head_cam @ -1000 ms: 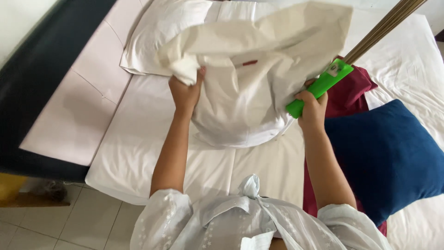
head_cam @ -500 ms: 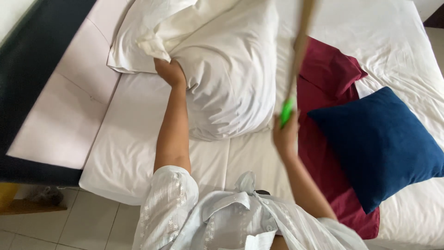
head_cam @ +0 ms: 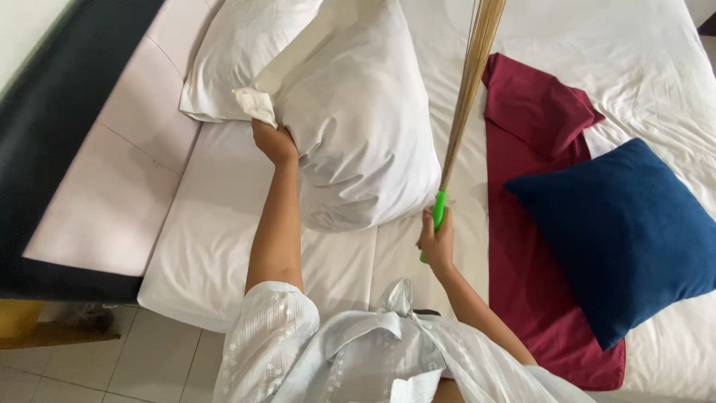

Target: The person uses a broom to dust a white pillow on a bed, then flips and dusts it again. They proceed to dust the white bedsheet and a blue pillow, moving the items around to clean different surfaces.

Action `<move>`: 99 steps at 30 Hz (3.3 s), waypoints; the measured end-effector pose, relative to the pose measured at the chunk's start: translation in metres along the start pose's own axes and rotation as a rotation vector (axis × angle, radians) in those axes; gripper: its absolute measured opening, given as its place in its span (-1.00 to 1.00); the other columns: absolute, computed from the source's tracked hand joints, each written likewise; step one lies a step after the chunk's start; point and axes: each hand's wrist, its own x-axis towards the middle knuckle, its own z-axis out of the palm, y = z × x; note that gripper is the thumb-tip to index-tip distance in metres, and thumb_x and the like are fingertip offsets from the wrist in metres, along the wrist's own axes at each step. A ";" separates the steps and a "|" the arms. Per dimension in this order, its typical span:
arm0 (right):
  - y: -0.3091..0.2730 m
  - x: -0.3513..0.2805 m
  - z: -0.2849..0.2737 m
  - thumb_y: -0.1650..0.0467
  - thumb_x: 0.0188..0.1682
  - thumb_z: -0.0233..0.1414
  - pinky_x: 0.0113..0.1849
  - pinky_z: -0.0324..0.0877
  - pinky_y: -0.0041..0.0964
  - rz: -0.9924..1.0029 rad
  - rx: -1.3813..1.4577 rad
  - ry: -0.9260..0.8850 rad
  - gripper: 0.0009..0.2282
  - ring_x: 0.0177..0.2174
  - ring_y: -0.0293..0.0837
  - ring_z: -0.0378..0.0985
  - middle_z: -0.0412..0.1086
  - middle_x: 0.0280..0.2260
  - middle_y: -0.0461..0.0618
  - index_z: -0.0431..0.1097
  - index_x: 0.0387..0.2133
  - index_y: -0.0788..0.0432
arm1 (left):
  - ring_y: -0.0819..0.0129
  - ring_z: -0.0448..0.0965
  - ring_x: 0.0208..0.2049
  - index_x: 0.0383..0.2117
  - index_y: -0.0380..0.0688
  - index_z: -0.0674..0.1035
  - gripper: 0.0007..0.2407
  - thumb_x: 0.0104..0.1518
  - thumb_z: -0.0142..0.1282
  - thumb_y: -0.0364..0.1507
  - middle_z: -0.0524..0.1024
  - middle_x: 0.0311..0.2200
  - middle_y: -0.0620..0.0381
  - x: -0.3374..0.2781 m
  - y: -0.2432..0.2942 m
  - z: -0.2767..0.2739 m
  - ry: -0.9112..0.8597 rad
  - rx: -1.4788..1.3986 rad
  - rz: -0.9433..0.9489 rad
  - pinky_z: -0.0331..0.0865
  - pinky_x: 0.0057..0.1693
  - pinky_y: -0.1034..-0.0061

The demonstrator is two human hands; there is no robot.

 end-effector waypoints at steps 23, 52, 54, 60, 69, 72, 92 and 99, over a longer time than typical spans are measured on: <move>-0.006 -0.011 -0.004 0.13 0.15 -0.09 -0.43 0.36 0.24 0.093 -0.459 -0.174 -0.70 -0.48 0.43 0.53 0.38 -0.56 0.36 0.13 -0.18 0.10 | -0.29 0.62 -0.10 -0.04 -0.37 0.49 -0.77 0.18 -0.03 -0.61 0.58 -0.24 -0.23 -0.045 0.060 -0.006 0.000 -0.076 0.086 0.50 0.06 -0.10; 0.131 -0.027 -0.038 0.10 0.12 -0.06 -0.36 0.45 0.14 0.219 -0.605 -0.123 -0.70 -0.40 0.32 0.61 0.44 -0.51 0.23 0.12 -0.16 0.01 | -0.23 0.59 -0.04 0.07 -0.39 0.45 -0.68 0.16 0.00 -0.65 0.55 -0.10 -0.21 -0.067 0.038 -0.007 -0.155 -0.041 0.189 0.47 0.12 -0.01; 0.158 -0.028 -0.050 0.09 0.12 -0.07 -0.34 0.45 0.12 0.222 -0.633 -0.078 -0.71 -0.39 0.29 0.62 0.45 -0.50 0.21 0.12 -0.17 -0.01 | -0.21 0.61 -0.05 0.06 -0.37 0.46 -0.69 0.16 0.01 -0.64 0.57 -0.11 -0.19 -0.070 0.044 -0.009 -0.145 -0.060 0.190 0.48 0.12 0.02; 0.199 -0.034 -0.085 0.05 0.12 -0.10 -0.36 0.48 0.14 0.343 -0.663 0.083 -0.65 -0.42 0.30 0.63 0.50 -0.45 0.32 0.15 -0.13 0.05 | -0.38 0.58 -0.10 -0.03 -0.42 0.51 -0.74 0.14 0.07 -0.58 0.57 -0.21 -0.34 -0.058 0.042 -0.006 -0.091 -0.165 0.254 0.46 0.04 -0.10; 0.165 0.044 -0.120 0.10 -0.13 0.10 0.02 0.23 0.44 0.046 -0.854 0.116 -0.28 0.07 0.51 0.19 0.13 0.00 0.35 0.07 0.22 0.27 | 0.19 0.68 -0.06 -0.08 -0.21 0.57 -0.65 0.12 0.25 -0.24 0.66 -0.15 0.04 -0.029 0.155 -0.115 -0.135 -0.636 0.097 0.56 0.06 0.40; 0.014 0.080 -0.094 0.42 -0.01 0.09 0.04 0.17 0.18 -0.641 -0.582 0.126 -0.60 -0.04 0.39 0.26 0.23 -0.05 0.42 0.21 0.06 0.37 | 0.23 0.67 -0.07 -0.05 -0.21 0.56 -0.66 0.11 0.31 -0.32 0.64 -0.13 0.01 -0.036 0.185 -0.138 -0.153 -0.744 0.151 0.58 0.07 0.42; -0.254 0.066 0.064 0.19 0.09 0.01 -0.11 0.40 0.06 -1.427 -0.718 -0.540 -0.67 -0.01 0.15 0.47 0.40 -0.05 0.10 0.41 -0.02 0.14 | 0.13 0.59 -0.19 -0.20 -0.20 0.66 -0.90 0.23 0.21 -0.50 0.55 -0.27 0.08 -0.020 0.217 -0.264 -0.369 -0.366 0.866 0.43 0.01 0.30; -0.238 0.075 0.067 -0.02 0.19 -0.31 0.17 0.10 0.26 -1.158 -1.081 -0.641 -0.48 0.19 0.12 0.32 0.35 0.15 0.10 0.25 0.23 -0.02 | 0.23 0.58 -0.22 -0.18 -0.11 0.68 -0.88 0.23 0.25 -0.42 0.57 -0.26 0.19 -0.031 0.222 -0.250 -0.197 -0.352 0.923 0.39 -0.03 0.37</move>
